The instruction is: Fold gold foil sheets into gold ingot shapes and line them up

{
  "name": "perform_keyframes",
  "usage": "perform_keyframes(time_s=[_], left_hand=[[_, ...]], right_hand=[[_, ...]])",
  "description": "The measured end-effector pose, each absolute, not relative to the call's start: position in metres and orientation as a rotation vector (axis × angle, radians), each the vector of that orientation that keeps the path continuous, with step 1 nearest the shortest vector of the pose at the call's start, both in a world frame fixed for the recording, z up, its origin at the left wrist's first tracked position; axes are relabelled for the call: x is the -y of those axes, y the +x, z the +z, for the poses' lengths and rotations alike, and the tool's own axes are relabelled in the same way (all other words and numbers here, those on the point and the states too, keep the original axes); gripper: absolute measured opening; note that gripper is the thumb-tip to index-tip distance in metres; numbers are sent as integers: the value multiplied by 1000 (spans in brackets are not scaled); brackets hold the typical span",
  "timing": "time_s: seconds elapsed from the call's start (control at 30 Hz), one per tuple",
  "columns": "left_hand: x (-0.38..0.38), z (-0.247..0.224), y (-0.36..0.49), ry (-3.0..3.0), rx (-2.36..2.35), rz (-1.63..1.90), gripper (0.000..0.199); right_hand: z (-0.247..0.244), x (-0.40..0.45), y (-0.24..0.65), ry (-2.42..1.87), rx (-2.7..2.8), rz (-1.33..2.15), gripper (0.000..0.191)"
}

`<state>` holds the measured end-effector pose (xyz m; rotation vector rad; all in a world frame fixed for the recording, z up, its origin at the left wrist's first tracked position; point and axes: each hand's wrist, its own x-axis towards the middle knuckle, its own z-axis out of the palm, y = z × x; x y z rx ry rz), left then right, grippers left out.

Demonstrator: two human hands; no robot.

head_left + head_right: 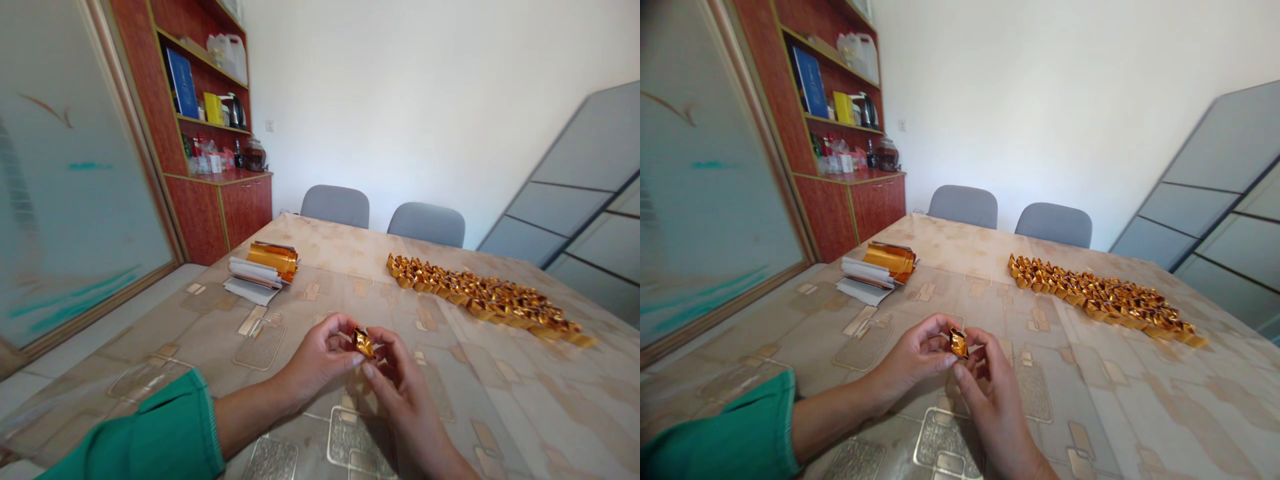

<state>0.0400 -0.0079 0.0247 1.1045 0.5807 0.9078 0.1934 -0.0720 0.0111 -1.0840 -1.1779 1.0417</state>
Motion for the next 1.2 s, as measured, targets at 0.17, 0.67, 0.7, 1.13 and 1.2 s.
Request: perform_keyframes(time_s=[0.17,0.67,0.7,1.13,1.2], left_hand=[[9,24,39,1124,-592,896,35],[9,16,39,913,-513,758,38],[9,15,39,912,-515,756,38],[-1,18,33,1006,-698,787,37],[-1,18,33,1036,-728,776,33]], right_hand=[[6,70,195,-1192,1325,851,31],[19,70,199,-1107,1794,412,16],[18,70,199,-1106,1817,409,17],[11,56,221,-1357,1553,651,16],[9,49,241,-1440,1598,565,16]])
